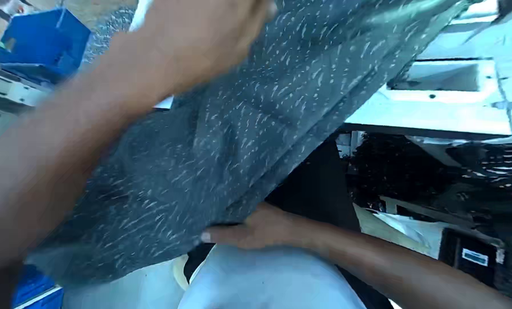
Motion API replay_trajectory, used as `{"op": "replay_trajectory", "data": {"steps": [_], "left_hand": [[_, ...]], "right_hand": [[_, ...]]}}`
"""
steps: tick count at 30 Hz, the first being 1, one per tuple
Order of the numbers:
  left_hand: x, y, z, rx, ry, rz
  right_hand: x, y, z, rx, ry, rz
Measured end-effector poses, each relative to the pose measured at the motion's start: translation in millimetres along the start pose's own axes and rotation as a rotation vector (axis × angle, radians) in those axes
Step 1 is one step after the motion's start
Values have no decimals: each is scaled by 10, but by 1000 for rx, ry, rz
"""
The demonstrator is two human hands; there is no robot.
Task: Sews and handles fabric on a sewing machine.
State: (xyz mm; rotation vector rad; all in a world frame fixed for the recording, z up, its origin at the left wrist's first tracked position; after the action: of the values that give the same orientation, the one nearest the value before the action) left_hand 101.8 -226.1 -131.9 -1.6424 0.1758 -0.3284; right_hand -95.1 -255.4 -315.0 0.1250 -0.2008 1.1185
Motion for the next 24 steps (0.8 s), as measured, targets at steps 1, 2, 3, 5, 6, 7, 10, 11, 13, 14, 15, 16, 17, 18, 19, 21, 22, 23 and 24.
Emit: {"op": "replay_trajectory", "data": {"steps": [1,2,3,5,6,7,10,11,13,14,15,16,17,18,19,21,22,23,24], "left_hand": [[-237,196,-168,-160,10,101],[-521,468,-296,-372,5,222],[-824,777,-399,-552,-32,351],[-1307,1323,-489,-679,-92,515],[-1502,1524,-491,-677,-118,558],[-1662,1669,-467,-665,-148,567],[-1954,1892,-340,-607,-229,470],[-2016,1949,-315,-561,-249,438],[-2098,2068,-261,-474,-272,437],[-2145,2123,-211,-467,-285,486],[-2196,2151,-132,-501,-304,536],[-2234,2146,-4,-574,-333,567],[-2256,2111,178,-659,-393,587],[-2270,2067,406,-700,-472,579],[-2273,2018,647,-650,-539,531],[-2260,1864,963,-425,-593,353],[-2230,1730,957,-397,-569,266],[-2203,1577,857,-442,-525,192],[-2215,1453,685,-560,-472,158]], "right_hand": [[-156,-65,-176,-20,111,-22],[-313,-134,-298,-40,202,-52],[-450,-208,-379,-52,261,-92],[-624,-358,-414,-60,263,-194],[-687,-404,-386,-53,250,-231],[-740,-443,-346,-69,243,-262],[-878,-574,-195,-249,195,-389],[-910,-609,-108,-352,155,-420],[-910,-620,95,-546,51,-444],[-893,-594,194,-611,-11,-444],[-872,-564,282,-661,-71,-436],[-844,-546,354,-697,-125,-430],[-803,-533,412,-717,-175,-429],[-746,-517,455,-724,-218,-426],[-677,-483,481,-724,-248,-419],[-515,-355,494,-707,-262,-378],[-422,-288,490,-701,-259,-349],[-346,-215,490,-697,-257,-309],[-302,-133,493,-702,-255,-261]]}}
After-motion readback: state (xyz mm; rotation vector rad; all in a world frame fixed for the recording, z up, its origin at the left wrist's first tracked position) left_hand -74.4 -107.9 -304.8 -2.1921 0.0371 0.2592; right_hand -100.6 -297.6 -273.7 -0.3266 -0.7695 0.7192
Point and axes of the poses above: each hand's wrist, its own x-axis towards the middle knuckle, its own y-axis out of the palm, z = x × y, the point moved 10 cm from there along x, towards the middle knuckle, and after that the axes turned 11 degrees about -y, right-handed, at the moved point
